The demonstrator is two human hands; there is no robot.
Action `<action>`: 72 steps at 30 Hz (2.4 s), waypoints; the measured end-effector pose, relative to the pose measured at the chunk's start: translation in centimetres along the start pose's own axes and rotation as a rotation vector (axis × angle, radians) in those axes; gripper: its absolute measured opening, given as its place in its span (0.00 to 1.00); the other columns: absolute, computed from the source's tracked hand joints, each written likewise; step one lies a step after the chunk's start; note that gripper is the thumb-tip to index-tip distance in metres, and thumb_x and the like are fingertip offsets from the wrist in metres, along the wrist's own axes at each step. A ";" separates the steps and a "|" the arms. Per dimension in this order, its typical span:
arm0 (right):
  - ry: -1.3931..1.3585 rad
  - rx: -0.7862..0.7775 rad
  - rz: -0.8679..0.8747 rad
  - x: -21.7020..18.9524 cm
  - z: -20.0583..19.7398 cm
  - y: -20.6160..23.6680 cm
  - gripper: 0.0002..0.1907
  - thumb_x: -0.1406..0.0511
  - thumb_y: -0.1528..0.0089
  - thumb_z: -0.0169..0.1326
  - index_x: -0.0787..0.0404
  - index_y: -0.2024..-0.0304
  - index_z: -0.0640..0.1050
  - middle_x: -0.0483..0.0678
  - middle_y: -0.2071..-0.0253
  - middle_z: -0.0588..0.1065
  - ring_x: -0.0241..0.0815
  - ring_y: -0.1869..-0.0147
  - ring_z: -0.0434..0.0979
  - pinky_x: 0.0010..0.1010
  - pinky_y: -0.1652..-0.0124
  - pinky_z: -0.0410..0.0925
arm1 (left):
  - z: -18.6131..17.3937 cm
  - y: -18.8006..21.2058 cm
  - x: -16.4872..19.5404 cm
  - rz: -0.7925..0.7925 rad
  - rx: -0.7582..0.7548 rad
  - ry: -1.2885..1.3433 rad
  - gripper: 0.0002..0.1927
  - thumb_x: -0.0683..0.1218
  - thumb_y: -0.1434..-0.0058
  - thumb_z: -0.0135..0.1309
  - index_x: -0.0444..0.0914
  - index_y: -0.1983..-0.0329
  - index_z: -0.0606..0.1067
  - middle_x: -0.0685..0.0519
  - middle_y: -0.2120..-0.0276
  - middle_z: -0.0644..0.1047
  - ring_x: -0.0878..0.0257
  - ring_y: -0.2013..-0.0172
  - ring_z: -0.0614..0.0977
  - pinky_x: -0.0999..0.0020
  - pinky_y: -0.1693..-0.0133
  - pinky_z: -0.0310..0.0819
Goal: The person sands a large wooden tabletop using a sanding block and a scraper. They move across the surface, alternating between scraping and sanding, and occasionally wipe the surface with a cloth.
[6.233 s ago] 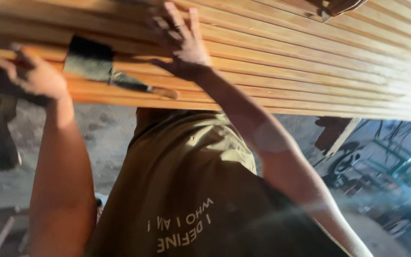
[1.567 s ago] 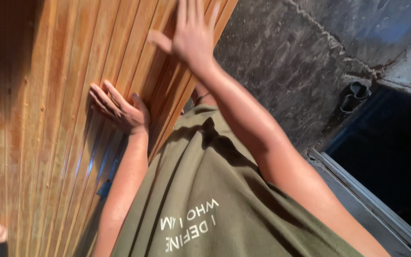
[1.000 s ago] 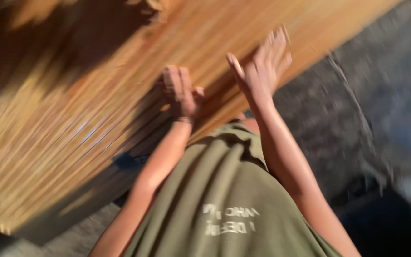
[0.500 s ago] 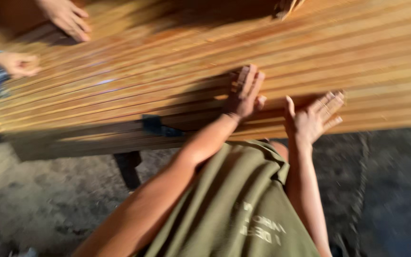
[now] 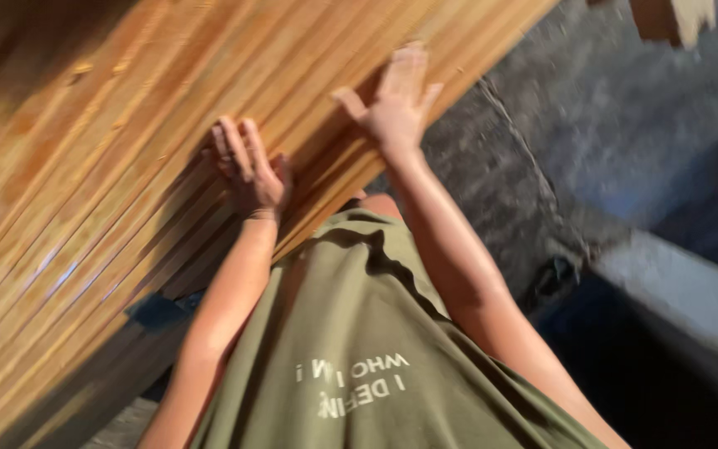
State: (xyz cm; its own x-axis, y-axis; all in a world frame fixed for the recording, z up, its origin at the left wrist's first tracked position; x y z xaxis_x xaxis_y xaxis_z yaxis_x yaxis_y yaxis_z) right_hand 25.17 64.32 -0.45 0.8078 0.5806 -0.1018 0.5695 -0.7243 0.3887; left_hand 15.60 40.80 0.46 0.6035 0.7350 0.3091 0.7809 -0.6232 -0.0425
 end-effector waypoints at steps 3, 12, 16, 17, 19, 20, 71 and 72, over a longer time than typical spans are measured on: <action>0.027 -0.020 0.088 2.0 -0.7 -4.1 0.63 0.27 0.42 0.41 0.70 0.25 0.52 0.60 0.21 0.45 0.56 0.16 0.39 0.66 0.28 0.41 | -2.1 -0.2 -0.7 0.033 0.149 0.195 0.31 0.59 0.33 0.47 0.32 0.36 0.70 0.34 0.37 0.67 0.33 0.35 0.65 0.37 0.34 0.54; -0.013 -0.069 -0.030 -3.3 -4.0 0.1 0.68 0.24 0.46 0.33 0.68 0.24 0.41 0.58 0.19 0.35 0.51 0.15 0.28 0.64 0.27 0.31 | -11.1 2.7 -9.0 -0.202 0.308 0.350 0.40 0.48 0.41 0.61 0.37 0.27 0.61 0.41 0.31 0.63 0.42 0.33 0.67 0.44 0.33 0.60; 0.138 -0.091 -0.020 -2.7 -1.4 0.5 0.69 0.23 0.46 0.28 0.68 0.24 0.40 0.59 0.19 0.32 0.49 0.15 0.28 0.70 0.29 0.34 | -17.2 8.4 -18.2 -0.535 0.654 0.427 0.41 0.46 0.33 0.55 0.38 0.22 0.51 0.40 0.28 0.63 0.48 0.34 0.71 0.55 0.38 0.71; 0.173 -0.091 -0.044 -3.2 -0.8 0.9 0.69 0.23 0.46 0.27 0.68 0.24 0.39 0.59 0.19 0.31 0.49 0.15 0.28 0.69 0.29 0.34 | -18.7 10.2 -20.7 -0.620 0.750 0.498 0.42 0.45 0.33 0.53 0.38 0.20 0.47 0.39 0.27 0.63 0.49 0.35 0.72 0.58 0.42 0.74; 0.230 -0.099 -0.075 -4.4 0.4 2.9 0.68 0.23 0.45 0.25 0.68 0.24 0.38 0.59 0.20 0.30 0.52 0.16 0.28 0.68 0.29 0.34 | -22.1 13.7 -23.6 -0.659 0.919 0.281 0.47 0.45 0.33 0.57 0.38 0.20 0.42 0.34 0.34 0.69 0.49 0.44 0.80 0.57 0.46 0.77; 0.254 -0.101 -0.086 -5.0 1.3 3.7 0.68 0.23 0.45 0.23 0.68 0.24 0.38 0.60 0.20 0.30 0.53 0.16 0.28 0.68 0.29 0.34 | -22.6 15.2 -25.7 -0.746 0.904 0.392 0.46 0.45 0.32 0.57 0.38 0.20 0.42 0.40 0.42 0.75 0.54 0.53 0.83 0.62 0.52 0.80; 0.112 -0.067 -0.142 -10.6 3.9 12.4 0.63 0.28 0.42 0.32 0.65 0.24 0.37 0.56 0.19 0.28 0.48 0.16 0.24 0.64 0.29 0.41 | -8.3 14.2 -13.6 -0.325 -0.447 0.101 0.58 0.65 0.43 0.60 0.52 0.19 0.39 0.40 0.23 0.25 0.45 0.24 0.28 0.31 0.30 0.22; 0.106 -0.067 -0.139 -10.6 3.6 12.5 0.62 0.28 0.41 0.32 0.65 0.24 0.37 0.55 0.19 0.28 0.48 0.16 0.24 0.64 0.30 0.41 | -8.3 14.3 -13.6 -0.337 -0.459 0.102 0.58 0.65 0.43 0.60 0.52 0.19 0.38 0.40 0.23 0.25 0.45 0.24 0.28 0.31 0.30 0.21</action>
State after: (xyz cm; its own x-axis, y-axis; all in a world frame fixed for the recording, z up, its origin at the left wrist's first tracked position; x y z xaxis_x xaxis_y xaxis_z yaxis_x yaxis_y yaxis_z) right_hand 24.31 47.79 2.15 0.6992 0.7121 -0.0634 0.6605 -0.6096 0.4382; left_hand 17.19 19.70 3.52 0.2976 0.8978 0.3248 0.7635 -0.4280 0.4836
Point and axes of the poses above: each hand's wrist, its own y-axis away from the middle knuckle, its own z-axis out of the palm, x = y × z, the point moved 7 cm from there along -y, towards the middle knuckle
